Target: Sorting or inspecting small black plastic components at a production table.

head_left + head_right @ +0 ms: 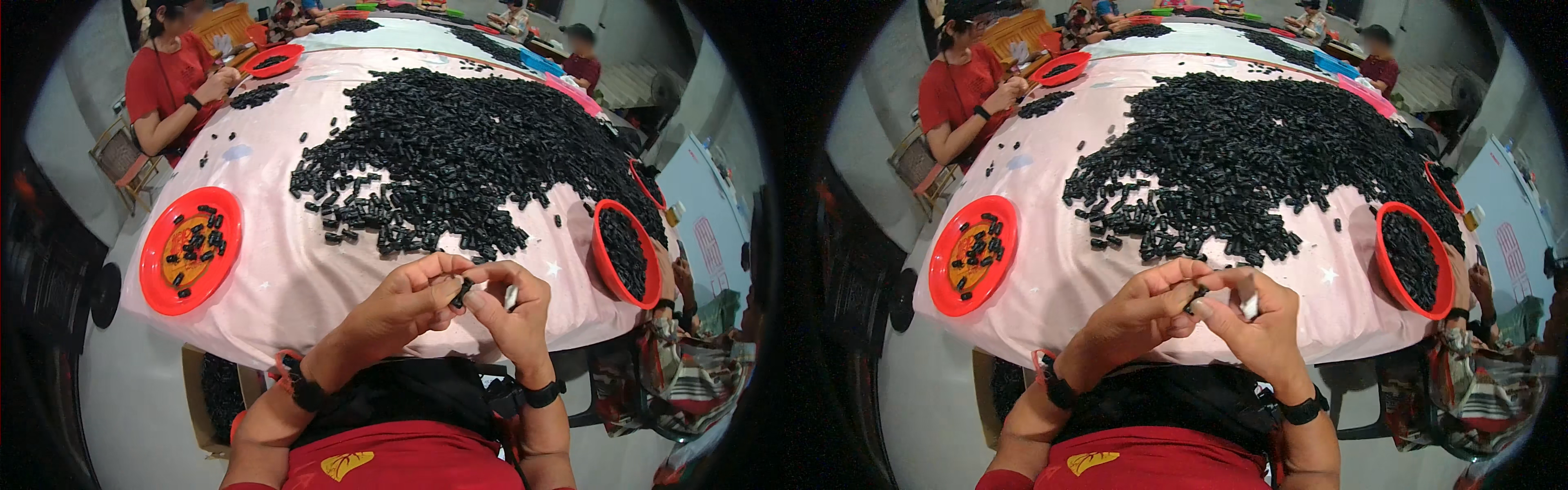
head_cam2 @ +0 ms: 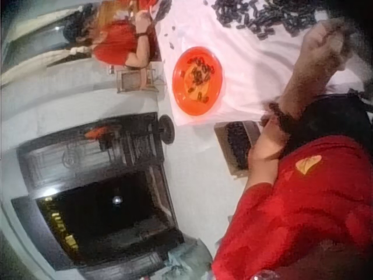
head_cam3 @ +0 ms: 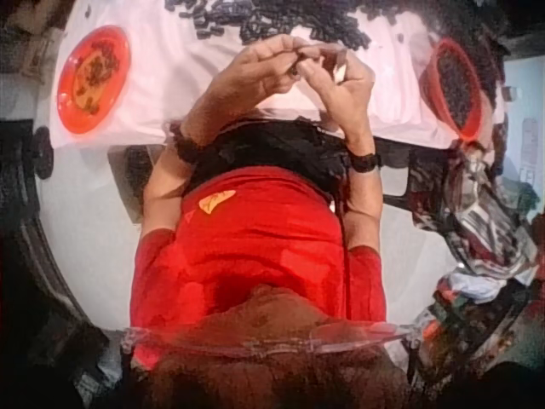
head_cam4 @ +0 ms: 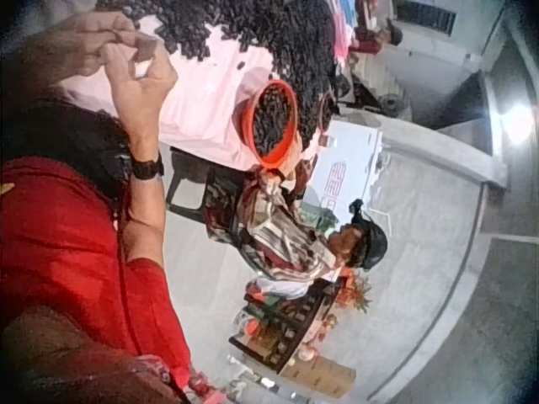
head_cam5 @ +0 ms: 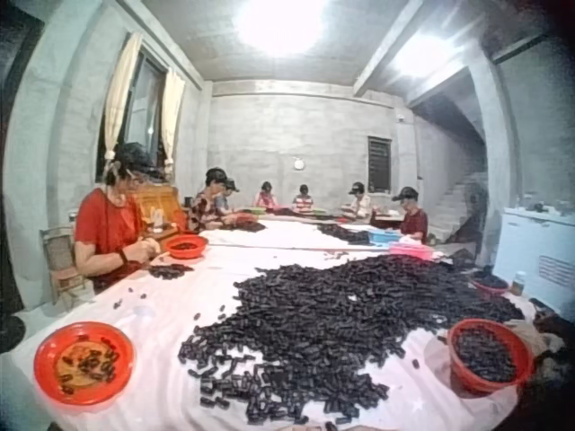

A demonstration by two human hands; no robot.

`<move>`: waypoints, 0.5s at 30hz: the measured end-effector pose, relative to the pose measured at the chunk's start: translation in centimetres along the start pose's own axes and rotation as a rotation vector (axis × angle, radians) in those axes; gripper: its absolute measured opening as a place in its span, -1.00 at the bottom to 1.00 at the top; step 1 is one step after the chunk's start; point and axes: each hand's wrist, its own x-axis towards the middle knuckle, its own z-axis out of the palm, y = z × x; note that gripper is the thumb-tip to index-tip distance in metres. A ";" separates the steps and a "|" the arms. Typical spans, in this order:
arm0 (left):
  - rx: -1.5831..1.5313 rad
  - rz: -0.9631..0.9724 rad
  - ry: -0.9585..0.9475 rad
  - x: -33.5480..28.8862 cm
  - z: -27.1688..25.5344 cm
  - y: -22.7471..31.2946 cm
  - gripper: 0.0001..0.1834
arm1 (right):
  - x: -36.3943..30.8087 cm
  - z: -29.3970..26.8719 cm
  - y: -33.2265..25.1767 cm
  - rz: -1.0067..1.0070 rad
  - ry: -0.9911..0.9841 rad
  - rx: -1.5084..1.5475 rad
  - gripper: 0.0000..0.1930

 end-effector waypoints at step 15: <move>-0.594 0.845 0.618 -6.0 -14.9 9.7 -0.88 | -0.3 0.4 1.7 -0.125 0.244 -0.251 -0.86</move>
